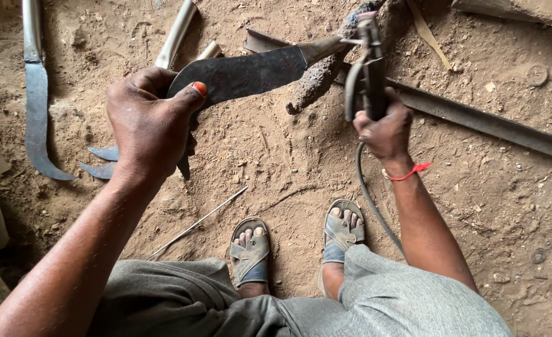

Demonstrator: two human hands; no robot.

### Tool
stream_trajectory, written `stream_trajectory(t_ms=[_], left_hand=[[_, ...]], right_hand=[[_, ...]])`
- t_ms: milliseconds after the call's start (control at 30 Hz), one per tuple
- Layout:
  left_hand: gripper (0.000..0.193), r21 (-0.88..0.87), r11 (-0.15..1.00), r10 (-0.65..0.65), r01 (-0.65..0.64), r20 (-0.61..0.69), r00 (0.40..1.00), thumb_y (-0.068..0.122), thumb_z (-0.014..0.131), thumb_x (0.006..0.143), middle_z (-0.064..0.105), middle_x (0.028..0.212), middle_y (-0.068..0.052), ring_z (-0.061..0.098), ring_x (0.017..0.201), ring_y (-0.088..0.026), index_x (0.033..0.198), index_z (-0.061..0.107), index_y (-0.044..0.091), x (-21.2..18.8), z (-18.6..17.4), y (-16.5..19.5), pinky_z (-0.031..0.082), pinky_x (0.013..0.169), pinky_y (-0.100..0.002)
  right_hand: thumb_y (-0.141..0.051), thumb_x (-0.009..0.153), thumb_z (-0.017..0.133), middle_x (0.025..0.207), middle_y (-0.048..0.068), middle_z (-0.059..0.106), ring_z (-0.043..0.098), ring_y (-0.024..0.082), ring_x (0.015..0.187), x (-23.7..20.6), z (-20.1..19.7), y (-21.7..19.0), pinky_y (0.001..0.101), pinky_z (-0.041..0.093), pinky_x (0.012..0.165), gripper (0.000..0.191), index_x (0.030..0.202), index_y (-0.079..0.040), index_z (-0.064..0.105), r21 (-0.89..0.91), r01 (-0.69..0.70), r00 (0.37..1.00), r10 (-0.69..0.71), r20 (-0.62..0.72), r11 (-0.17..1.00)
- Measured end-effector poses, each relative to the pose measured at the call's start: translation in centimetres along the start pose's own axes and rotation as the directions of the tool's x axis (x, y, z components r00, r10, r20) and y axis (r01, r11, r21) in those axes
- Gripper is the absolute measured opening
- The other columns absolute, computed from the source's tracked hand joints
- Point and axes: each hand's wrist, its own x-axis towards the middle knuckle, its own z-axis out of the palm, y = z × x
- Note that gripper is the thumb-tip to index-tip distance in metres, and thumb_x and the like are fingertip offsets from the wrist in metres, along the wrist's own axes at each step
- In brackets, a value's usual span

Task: The person arc-welds a curved machete blade while seated on the ground. They hold the blade in one hand and an electrode holder in the other, striking welding arcs that produce sparks and smoke, repositioning the blade and electrode between welds, and continuing to weld along the blade edge.

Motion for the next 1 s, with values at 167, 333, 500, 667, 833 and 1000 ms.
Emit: stream_trajectory(t_ms=[167, 333, 500, 667, 833, 1000], left_hand=[[0.014, 0.106, 0.994, 0.005, -0.004, -0.008, 1.000, 0.013, 0.076, 0.093, 0.068, 0.065, -0.005, 0.063, 0.045, -0.007, 0.096, 0.073, 0.000, 0.3, 0.2, -0.5, 0.051, 0.034, -0.021], [0.013, 0.191, 0.980, 0.060, -0.054, -0.025, 0.998, 0.014, 0.076, 0.092, 0.069, 0.066, -0.004, 0.065, 0.049, -0.006, 0.093, 0.072, 0.001, 0.5, 0.5, -0.9, 0.055, 0.038, -0.021], [0.017, 0.387, 0.884, 0.285, -0.261, -0.005, 0.958, 0.015, 0.078, 0.093, 0.068, 0.069, -0.006, 0.065, 0.058, -0.011, 0.086, 0.073, 0.000, 0.1, 0.9, -0.8, 0.055, 0.048, -0.028], [0.019, 0.330, 0.912, 0.266, -0.245, -0.021, 0.964, 0.018, 0.078, 0.089, 0.069, 0.066, -0.006, 0.067, 0.059, -0.011, 0.085, 0.074, 0.000, -0.5, 1.2, -0.3, 0.054, 0.054, -0.029], [0.020, 0.352, 0.902, 0.278, -0.249, -0.033, 0.960, 0.018, 0.079, 0.088, 0.067, 0.064, -0.006, 0.065, 0.058, -0.012, 0.083, 0.073, 0.000, -0.6, 1.3, 0.2, 0.053, 0.054, -0.029], [0.026, 0.366, 0.907, 0.237, -0.209, -0.033, 0.971, 0.018, 0.079, 0.089, 0.062, 0.060, -0.006, 0.061, 0.056, -0.013, 0.075, 0.068, -0.001, -0.7, 1.4, 0.3, 0.049, 0.051, -0.032]], right_hand=[[-0.007, 0.098, 0.065, 0.071, 0.001, 0.054, 0.060, 0.012, 0.057, 0.5, 2.5, 0.5, 0.0290, 0.057, 0.052, 0.010, 0.099, -0.006, 0.055, -0.065, 0.116, 0.991, -0.111, 0.068, 0.991], [-0.003, 0.090, 0.067, 0.069, 0.001, 0.057, 0.067, 0.014, 0.060, 0.6, 3.0, 0.4, 0.0316, 0.059, 0.054, 0.015, 0.099, -0.004, 0.055, -0.060, 0.140, 0.989, -0.136, 0.062, 0.988], [-0.003, 0.089, 0.069, 0.068, 0.004, 0.059, 0.068, 0.016, 0.060, 1.2, 2.9, -0.1, 0.0319, 0.060, 0.054, 0.017, 0.101, -0.003, 0.057, -0.079, 0.133, 0.989, -0.127, 0.075, 0.988], [-0.003, 0.087, 0.071, 0.068, 0.005, 0.059, 0.068, 0.017, 0.060, 1.4, 2.6, -0.6, 0.0335, 0.059, 0.056, 0.019, 0.099, -0.003, 0.056, -0.060, 0.139, 0.989, -0.135, 0.055, 0.989], [-0.003, 0.086, 0.071, 0.068, 0.006, 0.061, 0.068, 0.017, 0.060, 1.5, 2.5, -1.0, 0.0340, 0.058, 0.056, 0.021, 0.100, -0.003, 0.056, -0.065, 0.121, 0.991, -0.117, 0.064, 0.991], [-0.004, 0.084, 0.065, 0.074, 0.005, 0.063, 0.068, 0.016, 0.059, 2.1, 2.7, -1.4, 0.0310, 0.059, 0.049, 0.024, 0.105, 0.000, 0.056, -0.115, 0.026, 0.990, -0.010, 0.139, 0.993]])
